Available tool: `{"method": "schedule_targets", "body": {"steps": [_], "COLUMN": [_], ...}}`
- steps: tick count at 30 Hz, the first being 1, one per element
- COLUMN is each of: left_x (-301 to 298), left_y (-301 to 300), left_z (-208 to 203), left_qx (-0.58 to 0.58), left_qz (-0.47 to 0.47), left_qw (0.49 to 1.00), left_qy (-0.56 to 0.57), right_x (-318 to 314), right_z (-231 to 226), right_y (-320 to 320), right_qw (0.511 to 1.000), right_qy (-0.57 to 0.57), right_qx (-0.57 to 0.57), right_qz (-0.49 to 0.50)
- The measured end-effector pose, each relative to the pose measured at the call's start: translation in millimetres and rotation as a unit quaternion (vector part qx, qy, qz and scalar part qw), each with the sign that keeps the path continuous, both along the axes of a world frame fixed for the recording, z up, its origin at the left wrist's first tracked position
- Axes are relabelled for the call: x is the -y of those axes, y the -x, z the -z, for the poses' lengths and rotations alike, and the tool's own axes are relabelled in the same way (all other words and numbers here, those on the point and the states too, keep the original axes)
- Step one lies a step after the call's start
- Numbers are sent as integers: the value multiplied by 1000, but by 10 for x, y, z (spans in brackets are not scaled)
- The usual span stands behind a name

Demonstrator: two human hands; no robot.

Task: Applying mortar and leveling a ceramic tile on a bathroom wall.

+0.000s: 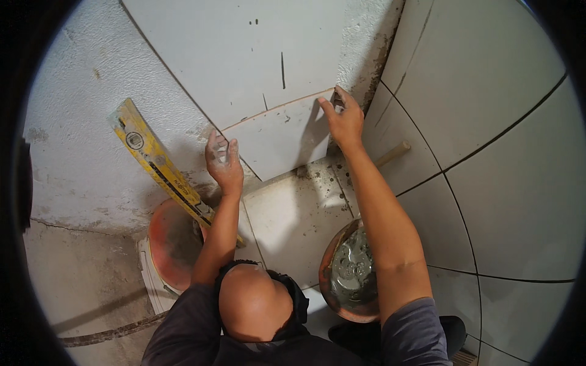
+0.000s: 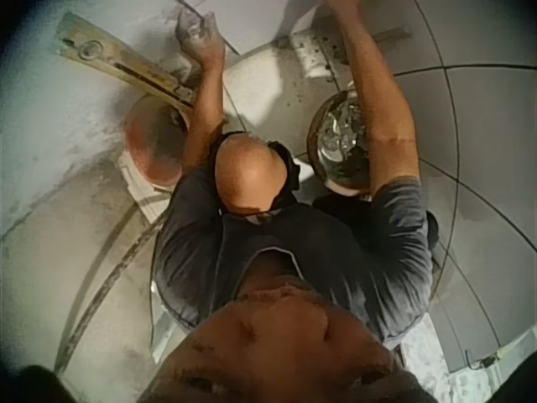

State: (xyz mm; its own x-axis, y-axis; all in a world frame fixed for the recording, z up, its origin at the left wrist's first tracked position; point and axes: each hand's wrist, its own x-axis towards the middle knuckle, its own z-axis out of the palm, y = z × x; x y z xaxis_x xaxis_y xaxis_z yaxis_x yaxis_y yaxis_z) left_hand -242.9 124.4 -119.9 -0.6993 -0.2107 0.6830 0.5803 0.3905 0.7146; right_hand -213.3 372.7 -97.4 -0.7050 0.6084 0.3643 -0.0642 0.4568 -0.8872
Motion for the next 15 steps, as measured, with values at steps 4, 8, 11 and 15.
{"method": "schedule_targets", "body": {"steps": [4,8,11,15], "left_x": [-24,-29,-65,-27], "left_y": [153,218,213,196], "left_z": [0,20,-6,-26], "left_qx": [36,55,97,106], "left_qz": [-30,-67,-56,-66], "left_qw": [999,996,993,992], "left_qy": [-7,-13,-47,-27], "right_x": [-17,-21,-92,-64], "right_z": [-36,-49,-31,-28], "right_y": [39,92,102,125], "right_qw": [1000,999,998,998], "right_qy": [3,25,39,39], "right_qx": [-6,13,40,20], "right_qz": [24,42,41,45]}}
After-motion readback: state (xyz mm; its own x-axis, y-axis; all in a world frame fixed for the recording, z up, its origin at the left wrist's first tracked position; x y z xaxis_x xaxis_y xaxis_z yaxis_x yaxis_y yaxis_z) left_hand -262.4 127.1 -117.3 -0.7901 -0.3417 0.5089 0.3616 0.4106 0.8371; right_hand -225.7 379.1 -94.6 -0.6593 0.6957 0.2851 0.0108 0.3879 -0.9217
